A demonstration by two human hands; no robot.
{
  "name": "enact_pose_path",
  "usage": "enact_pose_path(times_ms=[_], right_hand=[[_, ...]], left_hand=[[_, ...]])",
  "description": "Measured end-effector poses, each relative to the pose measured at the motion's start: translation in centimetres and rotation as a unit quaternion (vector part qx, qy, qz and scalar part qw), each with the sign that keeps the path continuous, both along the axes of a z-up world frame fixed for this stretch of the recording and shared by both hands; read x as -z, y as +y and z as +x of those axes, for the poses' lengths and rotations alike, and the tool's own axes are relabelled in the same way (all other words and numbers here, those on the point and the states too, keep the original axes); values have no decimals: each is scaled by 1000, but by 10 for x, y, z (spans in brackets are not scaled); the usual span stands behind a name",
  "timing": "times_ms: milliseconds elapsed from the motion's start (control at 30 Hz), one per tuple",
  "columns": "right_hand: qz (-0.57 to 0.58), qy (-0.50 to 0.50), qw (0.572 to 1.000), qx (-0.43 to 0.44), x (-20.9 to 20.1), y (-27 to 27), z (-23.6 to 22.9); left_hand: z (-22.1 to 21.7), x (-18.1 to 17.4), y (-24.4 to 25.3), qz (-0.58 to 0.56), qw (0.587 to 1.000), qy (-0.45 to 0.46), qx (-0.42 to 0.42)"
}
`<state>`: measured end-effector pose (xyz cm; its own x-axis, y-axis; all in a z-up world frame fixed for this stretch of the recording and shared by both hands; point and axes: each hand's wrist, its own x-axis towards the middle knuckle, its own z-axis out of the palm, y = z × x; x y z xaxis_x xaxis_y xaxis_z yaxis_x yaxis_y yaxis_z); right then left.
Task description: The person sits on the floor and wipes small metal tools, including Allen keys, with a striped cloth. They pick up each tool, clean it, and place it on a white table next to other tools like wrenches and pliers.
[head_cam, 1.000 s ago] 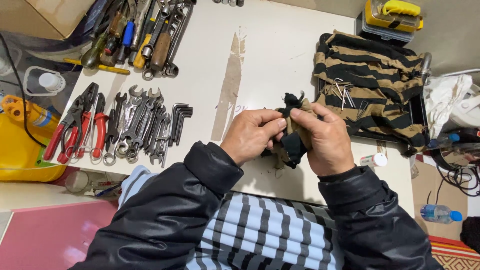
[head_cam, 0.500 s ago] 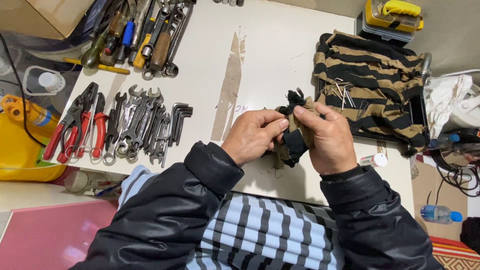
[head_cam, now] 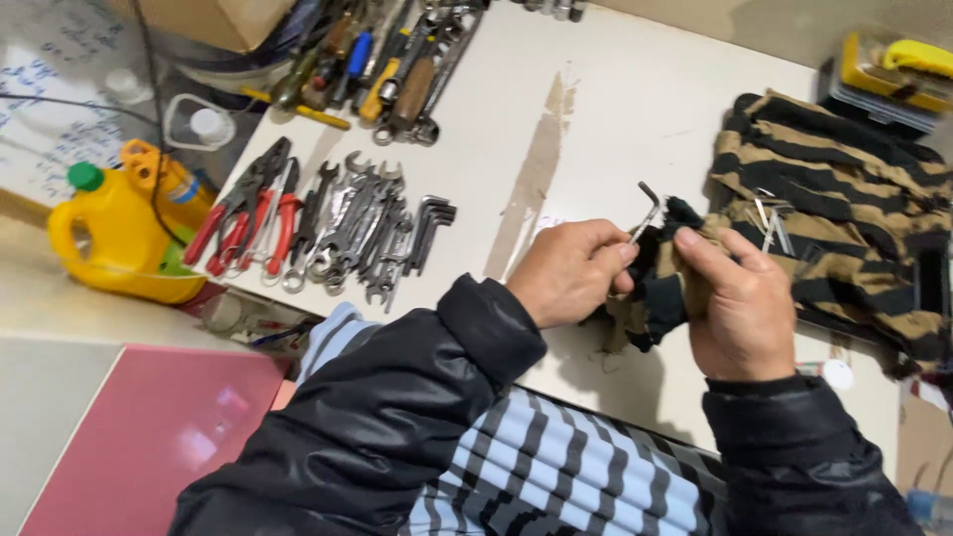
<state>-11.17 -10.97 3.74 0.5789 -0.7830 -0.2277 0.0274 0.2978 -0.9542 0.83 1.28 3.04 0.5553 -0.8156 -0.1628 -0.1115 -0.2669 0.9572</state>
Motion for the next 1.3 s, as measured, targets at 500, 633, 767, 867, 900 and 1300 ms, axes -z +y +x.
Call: enact_pose_path(times_ms=[500,633,767,867,900,1300], right_hand=[[-9,44,997,65,5,-9,2],[-33,31,999,17,-7,0,2],[-28,21,999,24,4,-9,4],[-36,27,999,20,9,-12,5],[-40,24,999,16,9,-12,5],[-123,70,990,-21,-2,-1,5]], left_hand=[[13,-24,11,33,992,119,3],[41,-14,21,9,999,29,-38],[66,-21,41,45,986,10,-163],[100,6,52,152,960,-90,-217],[114,21,55,234,927,-182,-229],[150,34,88,522,832,-107,-154]])
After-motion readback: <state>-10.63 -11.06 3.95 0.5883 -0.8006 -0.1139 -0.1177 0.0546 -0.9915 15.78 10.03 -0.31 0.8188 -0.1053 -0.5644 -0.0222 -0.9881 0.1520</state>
